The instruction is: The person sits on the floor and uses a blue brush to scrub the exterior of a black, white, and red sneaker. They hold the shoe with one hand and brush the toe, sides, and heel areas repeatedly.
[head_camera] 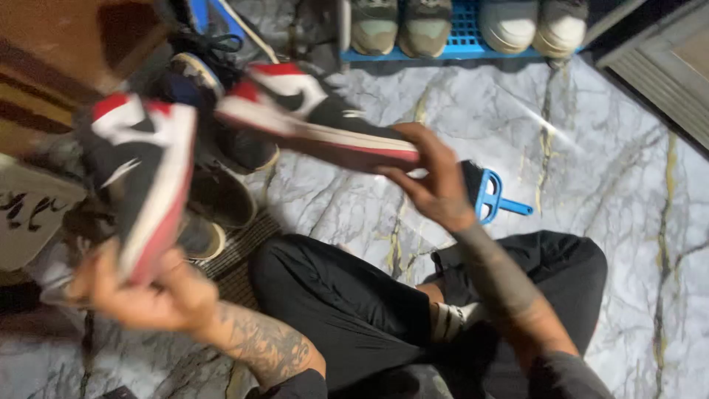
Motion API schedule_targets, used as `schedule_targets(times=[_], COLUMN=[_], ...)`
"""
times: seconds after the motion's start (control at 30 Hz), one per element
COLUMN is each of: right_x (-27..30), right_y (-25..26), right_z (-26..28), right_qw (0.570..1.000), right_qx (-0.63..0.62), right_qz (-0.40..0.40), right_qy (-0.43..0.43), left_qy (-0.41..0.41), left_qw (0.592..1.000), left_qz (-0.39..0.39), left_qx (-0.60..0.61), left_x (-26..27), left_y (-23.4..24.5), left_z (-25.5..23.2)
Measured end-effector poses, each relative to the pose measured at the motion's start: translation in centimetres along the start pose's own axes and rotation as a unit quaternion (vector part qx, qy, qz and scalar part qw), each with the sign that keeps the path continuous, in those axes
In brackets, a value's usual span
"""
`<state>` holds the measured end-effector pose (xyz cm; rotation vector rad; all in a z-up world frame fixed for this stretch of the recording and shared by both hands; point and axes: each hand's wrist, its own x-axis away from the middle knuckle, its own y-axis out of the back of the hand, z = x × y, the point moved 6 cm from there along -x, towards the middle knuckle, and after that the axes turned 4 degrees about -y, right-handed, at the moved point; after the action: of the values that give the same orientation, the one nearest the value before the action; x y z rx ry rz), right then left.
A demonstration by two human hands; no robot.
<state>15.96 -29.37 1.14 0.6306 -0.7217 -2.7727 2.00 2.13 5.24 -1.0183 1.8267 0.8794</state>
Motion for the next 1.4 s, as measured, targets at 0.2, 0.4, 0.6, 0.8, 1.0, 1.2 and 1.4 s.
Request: schedule_targets(times=[0.2,0.4,0.6,0.8,1.0,1.2,1.4], right_x=[5.9,8.6,12.5,17.2,16.9,21.9,26.2], right_y=[7.7,6.6,0.3,-4.9,-2.7,14.3,10.6], right_z=[-6.3,-13.7,-19.6,-21.9,-23.0,-38.2,-48.8], right_qw=[0.958,0.915,0.891,0.888,0.931,0.811,0.738], right_qx=[0.231,0.313,0.39,0.43,0.358,0.498,0.385], right_qz=[-0.128,-0.217,-0.202,-0.121,0.045,0.049,0.196], right_qy=[0.111,0.134,0.112,0.111,0.053,-0.301,-0.518], left_qy=[-0.113,-0.149,-0.244,-0.334,-0.352,-0.054,0.082], left_qw=[0.965,0.949,0.89,0.775,0.753,0.795,0.811], left_qz=[0.114,0.214,0.354,0.534,0.551,0.603,0.57], left_qx=[0.208,0.177,0.152,-0.039,-0.065,0.027,-0.1], left_x=[6.9,17.5,22.2,30.6,33.4,33.3,36.8], left_y=[-15.5,-26.0,-26.3,-25.6,-26.0,-25.8,-27.2], left_z=[-4.5,-7.0,-9.8,-7.8,-7.2,-9.6,-16.1])
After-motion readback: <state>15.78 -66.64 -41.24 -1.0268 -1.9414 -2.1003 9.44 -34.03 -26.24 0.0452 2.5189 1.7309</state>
